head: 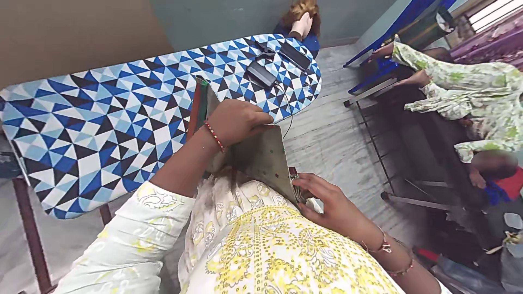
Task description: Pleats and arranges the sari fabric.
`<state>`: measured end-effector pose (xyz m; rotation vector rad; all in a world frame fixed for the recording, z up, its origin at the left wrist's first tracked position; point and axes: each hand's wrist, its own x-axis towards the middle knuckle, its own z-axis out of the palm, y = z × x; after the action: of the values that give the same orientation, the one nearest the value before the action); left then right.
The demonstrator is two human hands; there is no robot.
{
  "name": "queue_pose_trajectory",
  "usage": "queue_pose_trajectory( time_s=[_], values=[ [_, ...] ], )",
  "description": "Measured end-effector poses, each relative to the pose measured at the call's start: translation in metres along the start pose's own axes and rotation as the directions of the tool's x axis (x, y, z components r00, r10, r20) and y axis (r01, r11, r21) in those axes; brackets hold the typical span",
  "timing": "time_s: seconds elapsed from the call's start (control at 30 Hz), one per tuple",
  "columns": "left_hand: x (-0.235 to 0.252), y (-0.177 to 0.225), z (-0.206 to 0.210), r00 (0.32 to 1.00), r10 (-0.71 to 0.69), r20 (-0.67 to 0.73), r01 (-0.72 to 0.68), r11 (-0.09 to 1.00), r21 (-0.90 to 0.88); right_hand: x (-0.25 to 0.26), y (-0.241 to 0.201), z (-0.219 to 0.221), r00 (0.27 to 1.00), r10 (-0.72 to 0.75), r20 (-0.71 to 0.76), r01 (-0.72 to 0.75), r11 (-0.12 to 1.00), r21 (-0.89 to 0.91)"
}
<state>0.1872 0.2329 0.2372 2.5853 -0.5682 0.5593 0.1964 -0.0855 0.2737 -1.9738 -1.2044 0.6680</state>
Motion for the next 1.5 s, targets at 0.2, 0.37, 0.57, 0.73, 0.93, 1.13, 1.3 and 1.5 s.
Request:
queue_pose_trajectory(
  time_s=[0.2, 0.37, 0.57, 0.73, 0.93, 1.13, 1.3, 1.5],
  values=[
    [0.006, -0.002, 0.006, 1.0, -0.012, -0.018, 0.012, 1.0, -0.011, 0.005, 0.001, -0.002, 1.0, -0.007, 0.009, 0.007, 1.0, 0.005],
    [0.009, -0.001, 0.004, 0.998, -0.051, 0.034, 0.051, 0.999, -0.011, 0.007, 0.002, -0.003, 1.0, -0.021, 0.014, 0.021, 1.0, 0.016],
    [0.018, 0.009, 0.009, 0.981, -0.171, 0.089, 0.172, 0.985, -0.008, 0.01, 0.001, -0.007, 0.992, -0.125, 0.03, 0.127, 0.99, -0.057],
    [0.023, 0.014, 0.01, 0.969, -0.22, 0.11, 0.221, 0.975, 0.004, 0.01, 0.002, -0.007, 0.992, -0.128, 0.023, 0.129, 0.985, -0.115],
    [0.015, 0.01, 0.006, 0.973, -0.231, -0.025, 0.228, 0.969, -0.096, 0.008, 0.002, -0.009, 0.997, -0.082, -0.009, 0.08, 0.987, -0.136],
    [0.0, 0.008, -0.009, 0.97, -0.214, -0.115, 0.192, 0.965, -0.181, 0.009, 0.005, -0.018, 0.996, 0.071, -0.049, -0.069, 0.997, 0.028],
    [-0.013, 0.02, -0.027, 0.982, -0.164, -0.089, 0.134, 0.953, -0.271, 0.01, 0.009, -0.028, 0.982, 0.163, -0.097, -0.151, 0.981, 0.124],
    [-0.021, 0.056, -0.021, 1.0, 0.004, 0.022, 0.007, 0.89, -0.455, 0.018, 0.005, -0.042, 0.941, 0.283, -0.188, -0.227, 0.935, 0.273]
  ],
)
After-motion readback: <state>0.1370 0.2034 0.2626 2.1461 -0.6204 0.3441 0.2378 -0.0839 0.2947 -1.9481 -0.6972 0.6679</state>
